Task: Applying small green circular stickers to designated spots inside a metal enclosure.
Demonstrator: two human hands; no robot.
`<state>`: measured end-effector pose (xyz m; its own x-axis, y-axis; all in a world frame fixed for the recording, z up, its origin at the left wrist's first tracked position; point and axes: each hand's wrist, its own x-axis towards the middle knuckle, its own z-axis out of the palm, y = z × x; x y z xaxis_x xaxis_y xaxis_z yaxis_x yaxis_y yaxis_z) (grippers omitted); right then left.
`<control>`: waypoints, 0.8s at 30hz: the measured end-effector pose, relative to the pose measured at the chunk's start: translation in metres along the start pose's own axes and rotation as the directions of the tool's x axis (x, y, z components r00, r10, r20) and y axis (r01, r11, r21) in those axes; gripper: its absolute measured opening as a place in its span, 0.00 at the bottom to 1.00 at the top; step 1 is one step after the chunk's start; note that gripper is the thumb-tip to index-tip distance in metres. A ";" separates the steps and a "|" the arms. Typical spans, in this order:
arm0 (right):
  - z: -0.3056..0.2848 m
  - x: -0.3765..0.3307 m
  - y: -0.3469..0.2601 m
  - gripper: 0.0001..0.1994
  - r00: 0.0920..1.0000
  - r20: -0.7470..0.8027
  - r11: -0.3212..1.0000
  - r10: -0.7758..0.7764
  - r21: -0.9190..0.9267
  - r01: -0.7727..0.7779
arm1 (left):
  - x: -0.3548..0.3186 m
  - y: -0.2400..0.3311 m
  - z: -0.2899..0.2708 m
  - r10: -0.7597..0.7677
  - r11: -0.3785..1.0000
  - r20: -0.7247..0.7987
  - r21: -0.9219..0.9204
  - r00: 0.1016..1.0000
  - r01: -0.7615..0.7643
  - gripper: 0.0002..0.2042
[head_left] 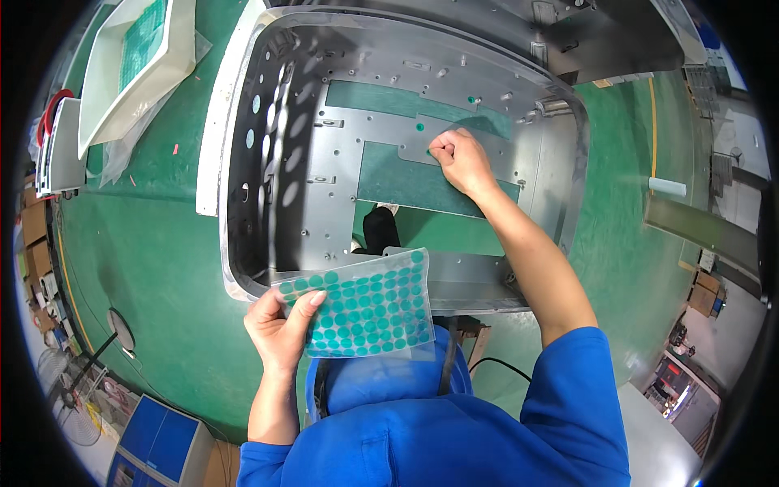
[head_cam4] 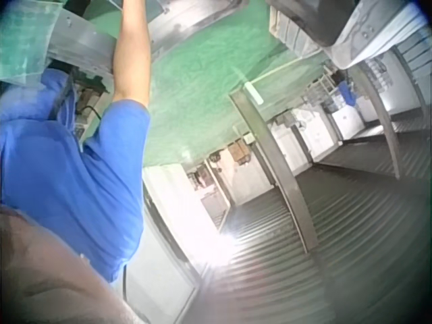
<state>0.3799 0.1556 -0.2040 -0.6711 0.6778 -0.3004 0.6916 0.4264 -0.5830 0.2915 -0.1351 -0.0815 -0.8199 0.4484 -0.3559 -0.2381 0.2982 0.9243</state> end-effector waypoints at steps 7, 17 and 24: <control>0.003 -0.004 -0.003 0.03 0.994 -0.085 0.998 -0.064 -0.032 0.061 | 0.000 0.002 0.001 -0.015 1.000 0.004 -0.021 1.000 0.015 0.04; -0.006 0.007 -0.001 0.13 0.996 -0.005 0.981 0.088 0.173 -0.086 | -0.001 0.002 0.000 -0.023 0.998 0.028 -0.059 0.999 0.025 0.04; -0.043 -0.022 -0.071 0.06 0.979 0.141 0.842 -0.145 0.537 0.047 | -0.005 0.016 -0.011 -0.038 0.986 -0.016 -0.165 0.999 0.035 0.05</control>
<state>0.3576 0.1362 -0.1237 -0.7951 0.5173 -0.3166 0.4074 0.0688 -0.9107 0.2864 -0.1419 -0.0632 -0.8186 0.4233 -0.3882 -0.3489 0.1706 0.9215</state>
